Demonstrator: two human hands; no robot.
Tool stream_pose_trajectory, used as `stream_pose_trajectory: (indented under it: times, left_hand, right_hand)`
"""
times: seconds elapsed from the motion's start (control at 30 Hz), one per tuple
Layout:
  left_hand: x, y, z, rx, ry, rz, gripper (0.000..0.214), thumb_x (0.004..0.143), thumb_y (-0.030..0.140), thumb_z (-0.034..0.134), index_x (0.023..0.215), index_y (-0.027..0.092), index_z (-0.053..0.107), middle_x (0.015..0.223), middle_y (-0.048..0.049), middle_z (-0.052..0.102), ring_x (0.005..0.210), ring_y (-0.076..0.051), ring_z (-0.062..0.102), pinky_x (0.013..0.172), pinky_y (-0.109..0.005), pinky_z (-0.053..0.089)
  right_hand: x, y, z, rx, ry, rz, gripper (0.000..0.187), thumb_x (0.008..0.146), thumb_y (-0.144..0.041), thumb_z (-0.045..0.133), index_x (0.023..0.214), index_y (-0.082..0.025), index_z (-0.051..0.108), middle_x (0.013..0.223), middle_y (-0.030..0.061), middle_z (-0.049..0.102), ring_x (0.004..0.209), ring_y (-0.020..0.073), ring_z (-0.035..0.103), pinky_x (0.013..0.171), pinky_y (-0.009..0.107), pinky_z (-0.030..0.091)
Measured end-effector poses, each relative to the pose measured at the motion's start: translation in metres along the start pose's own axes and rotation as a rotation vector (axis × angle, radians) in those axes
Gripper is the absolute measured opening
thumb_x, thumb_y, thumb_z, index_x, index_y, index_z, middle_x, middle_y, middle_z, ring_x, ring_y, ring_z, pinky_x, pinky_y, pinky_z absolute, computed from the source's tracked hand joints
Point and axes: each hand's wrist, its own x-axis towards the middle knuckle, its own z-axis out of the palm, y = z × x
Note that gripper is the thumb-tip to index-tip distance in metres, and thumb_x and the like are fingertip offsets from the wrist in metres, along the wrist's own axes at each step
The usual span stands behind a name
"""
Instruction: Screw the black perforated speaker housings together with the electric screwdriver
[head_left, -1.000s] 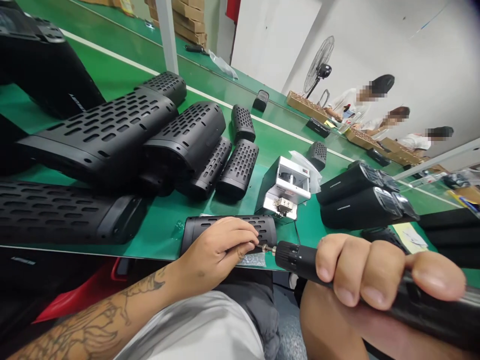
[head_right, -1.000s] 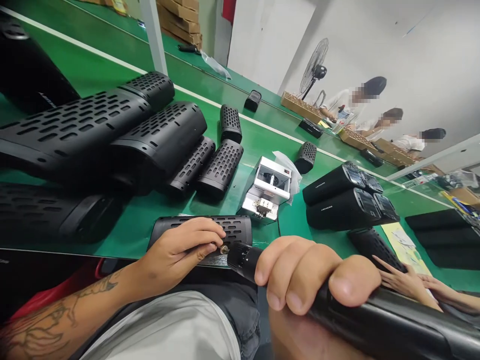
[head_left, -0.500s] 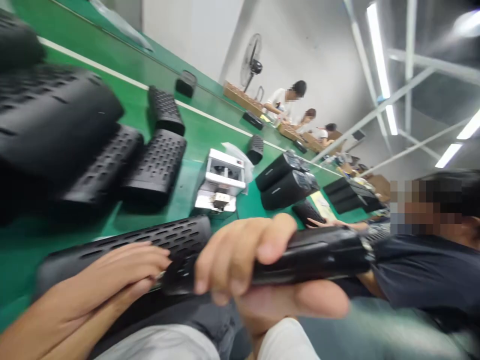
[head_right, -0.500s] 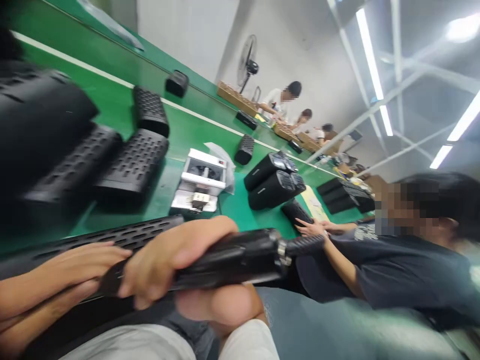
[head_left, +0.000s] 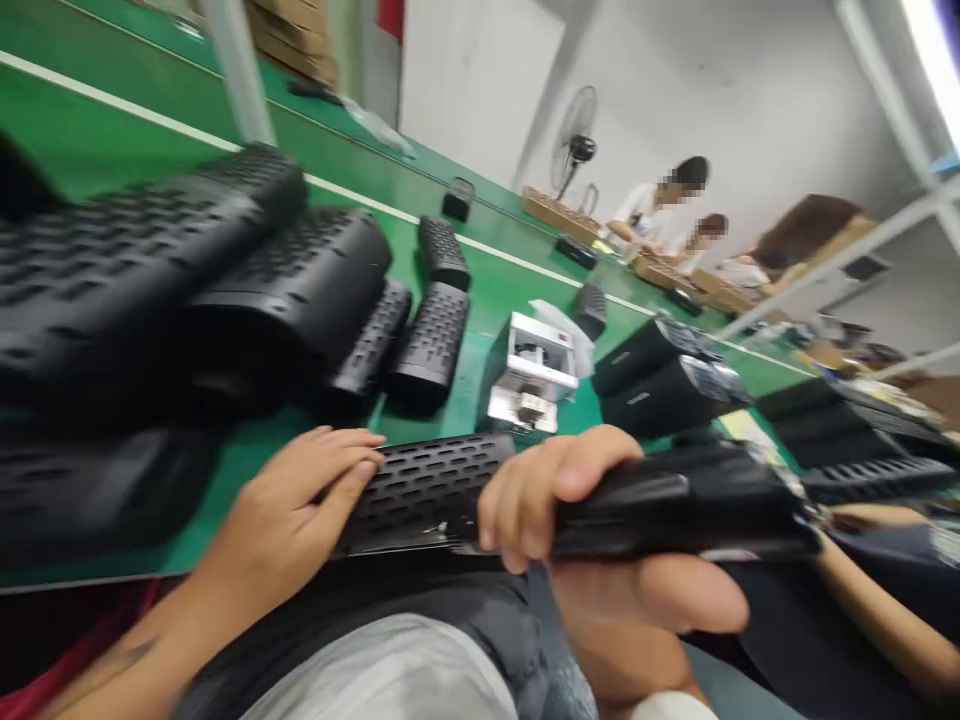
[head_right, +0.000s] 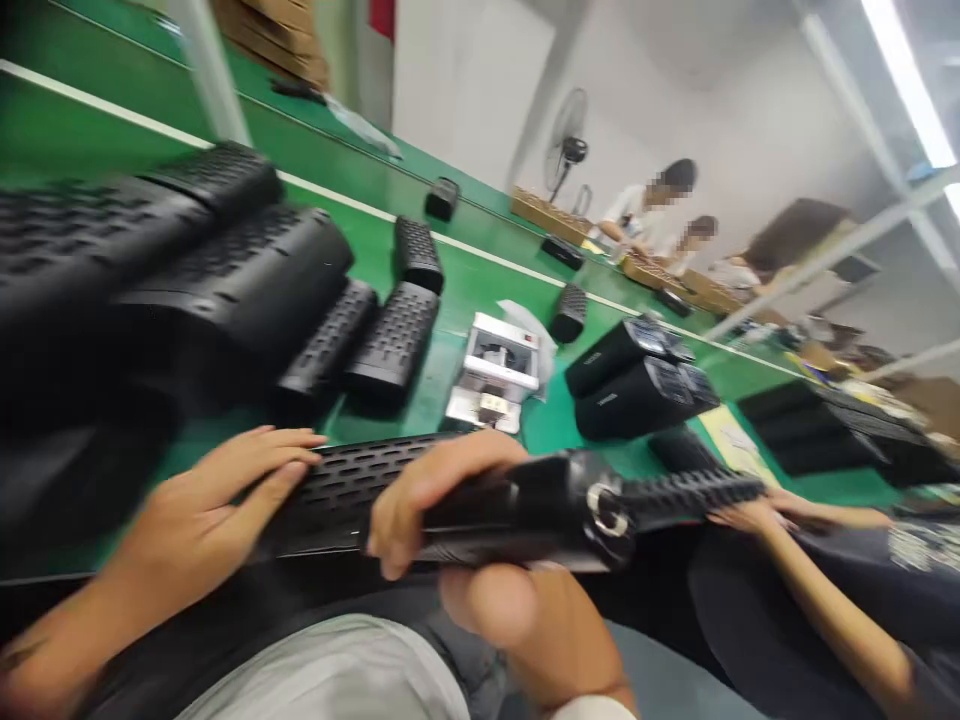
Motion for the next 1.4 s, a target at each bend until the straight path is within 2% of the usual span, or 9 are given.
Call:
stream_pose_trajectory:
  times: [0.1, 0.2, 0.37, 0.57, 0.83, 1.0, 1.17, 1.27, 1.4]
  left_hand:
    - [0.005, 0.009, 0.002, -0.012, 0.011, -0.142, 0.034, 0.123, 0.049, 0.067, 0.116, 0.028, 0.092, 0.126, -0.0056, 0.096, 0.114, -0.027, 0.092, 0.11, -0.041, 0.075]
    - [0.007, 0.018, 0.009, -0.077, 0.033, -0.191, 0.035, 0.123, 0.046, 0.066, 0.116, 0.025, 0.093, 0.124, -0.0067, 0.096, 0.111, -0.025, 0.093, 0.105, -0.035, 0.076]
    - [0.007, 0.023, 0.012, -0.133, 0.058, -0.158, 0.029, 0.122, 0.036, 0.066, 0.116, 0.022, 0.091, 0.121, -0.0071, 0.096, 0.112, -0.024, 0.092, 0.108, -0.035, 0.075]
    - [0.008, 0.025, 0.013, -0.156, 0.079, -0.155, 0.029, 0.122, 0.033, 0.064, 0.112, 0.023, 0.09, 0.116, -0.0081, 0.095, 0.111, -0.025, 0.091, 0.107, -0.038, 0.074]
    - [0.009, 0.026, 0.016, -0.143, 0.096, -0.136, 0.026, 0.119, 0.027, 0.065, 0.11, 0.022, 0.089, 0.116, -0.0087, 0.095, 0.11, -0.026, 0.09, 0.106, -0.04, 0.072]
    - [0.011, 0.03, 0.017, -0.124, 0.095, -0.129, 0.029, 0.119, 0.024, 0.062, 0.107, 0.022, 0.089, 0.112, -0.009, 0.094, 0.106, -0.027, 0.09, 0.101, -0.042, 0.071]
    - [0.008, 0.03, 0.019, -0.115, 0.123, -0.111, 0.029, 0.119, 0.023, 0.064, 0.106, 0.021, 0.09, 0.112, -0.009, 0.095, 0.105, -0.027, 0.091, 0.101, -0.042, 0.072]
    - [0.008, 0.029, 0.02, -0.096, 0.14, -0.099, 0.028, 0.119, 0.022, 0.064, 0.107, 0.02, 0.09, 0.112, -0.0088, 0.095, 0.105, -0.026, 0.091, 0.101, -0.041, 0.073]
    - [0.008, 0.027, 0.02, -0.095, 0.137, -0.089, 0.027, 0.119, 0.023, 0.066, 0.108, 0.021, 0.091, 0.113, -0.0087, 0.096, 0.105, -0.026, 0.091, 0.101, -0.04, 0.073]
  right_hand:
    - [0.0, 0.003, -0.001, -0.07, -0.024, 0.065, 0.052, 0.108, -0.073, 0.088, 0.126, -0.025, 0.086, 0.083, -0.0006, 0.078, 0.066, 0.0196, 0.076, 0.072, 0.038, 0.072]
    - [-0.003, 0.003, 0.001, -0.125, -0.041, 0.066, 0.054, 0.107, -0.076, 0.087, 0.123, -0.025, 0.086, 0.082, -0.0009, 0.077, 0.064, 0.0209, 0.075, 0.069, 0.04, 0.071]
    - [-0.002, 0.002, 0.002, -0.231, 0.1, 0.089, 0.053, 0.103, -0.077, 0.091, 0.109, -0.025, 0.084, 0.075, -0.0025, 0.075, 0.054, 0.0196, 0.068, 0.061, 0.039, 0.064]
    - [0.001, 0.008, -0.009, -0.251, -0.004, 0.104, 0.052, 0.105, -0.077, 0.089, 0.107, -0.025, 0.083, 0.074, -0.0021, 0.075, 0.051, 0.0193, 0.067, 0.057, 0.039, 0.064]
    - [-0.003, 0.024, -0.001, -0.231, -0.02, 0.13, 0.053, 0.099, -0.075, 0.097, 0.102, -0.024, 0.083, 0.069, -0.0054, 0.073, 0.049, 0.0179, 0.068, 0.056, 0.036, 0.064]
    - [-0.004, 0.031, -0.014, -0.151, -0.14, 0.154, 0.049, 0.103, -0.071, 0.094, 0.103, -0.024, 0.079, 0.071, -0.005, 0.075, 0.049, 0.0166, 0.068, 0.058, 0.036, 0.065]
    - [-0.01, 0.033, -0.013, -0.178, -0.181, 0.123, 0.036, 0.126, -0.049, 0.064, 0.102, -0.025, 0.076, 0.069, -0.0028, 0.073, 0.049, 0.0173, 0.068, 0.055, 0.035, 0.061]
    - [-0.014, 0.038, -0.016, -0.17, -0.214, 0.109, 0.028, 0.118, -0.049, 0.08, 0.105, -0.025, 0.076, 0.07, -0.0029, 0.074, 0.048, 0.0181, 0.067, 0.055, 0.035, 0.061]
    - [-0.015, 0.044, -0.025, -0.11, -0.284, 0.108, 0.043, 0.105, -0.064, 0.095, 0.113, -0.024, 0.079, 0.074, -0.0013, 0.079, 0.049, 0.0189, 0.07, 0.057, 0.038, 0.064]
